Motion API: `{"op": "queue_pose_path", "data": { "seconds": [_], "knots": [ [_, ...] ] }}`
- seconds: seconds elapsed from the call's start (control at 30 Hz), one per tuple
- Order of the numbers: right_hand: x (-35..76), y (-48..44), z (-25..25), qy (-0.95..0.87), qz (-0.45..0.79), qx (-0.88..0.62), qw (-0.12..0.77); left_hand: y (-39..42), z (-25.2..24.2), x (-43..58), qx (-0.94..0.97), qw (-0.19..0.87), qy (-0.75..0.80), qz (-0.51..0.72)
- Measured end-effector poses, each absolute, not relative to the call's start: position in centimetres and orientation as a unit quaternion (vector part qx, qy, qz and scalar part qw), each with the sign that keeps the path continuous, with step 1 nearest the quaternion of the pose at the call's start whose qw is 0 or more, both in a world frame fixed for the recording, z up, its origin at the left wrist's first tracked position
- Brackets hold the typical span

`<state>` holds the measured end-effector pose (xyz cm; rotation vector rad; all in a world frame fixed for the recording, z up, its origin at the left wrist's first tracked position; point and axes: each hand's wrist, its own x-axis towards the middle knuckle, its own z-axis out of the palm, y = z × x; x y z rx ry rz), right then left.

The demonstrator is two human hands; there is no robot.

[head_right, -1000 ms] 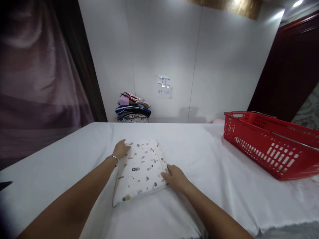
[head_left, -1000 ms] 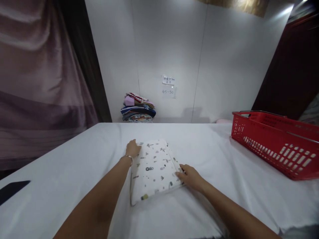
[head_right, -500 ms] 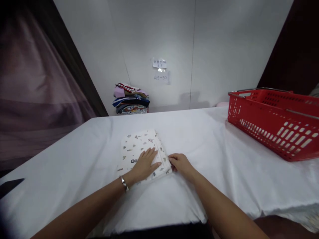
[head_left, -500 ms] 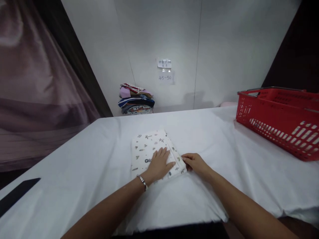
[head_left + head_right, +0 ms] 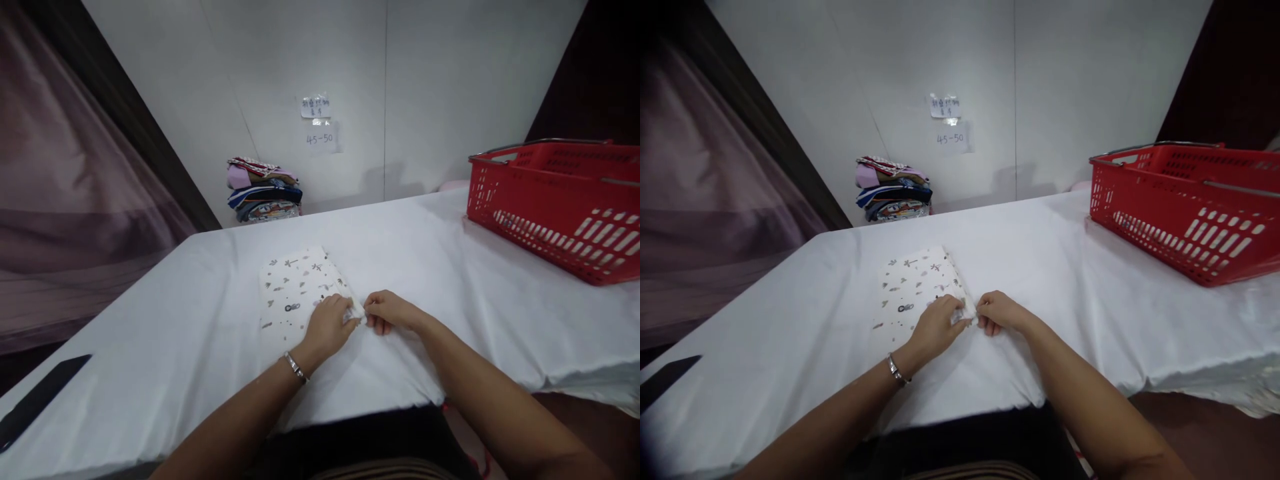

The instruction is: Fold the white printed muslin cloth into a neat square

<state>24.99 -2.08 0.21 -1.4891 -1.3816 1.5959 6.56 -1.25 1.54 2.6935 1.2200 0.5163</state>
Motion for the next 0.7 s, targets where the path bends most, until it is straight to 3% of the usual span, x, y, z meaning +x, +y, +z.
{"op": "queue_pose_path", "data": {
  "seconds": [0.23, 0.7],
  "knots": [
    [25.29, -2.28, 0.33, -0.516, 0.621, -0.532, 0.254, -1.84, 1.29, 7.11, 0.900, -0.014, 0.411, 0.146],
    [24.69, -2.44, 0.37, -0.525, 0.593, -0.558, 0.247, -1.36, 1.92, 6.52, 0.899, 0.005, 0.421, 0.123]
  ]
}}
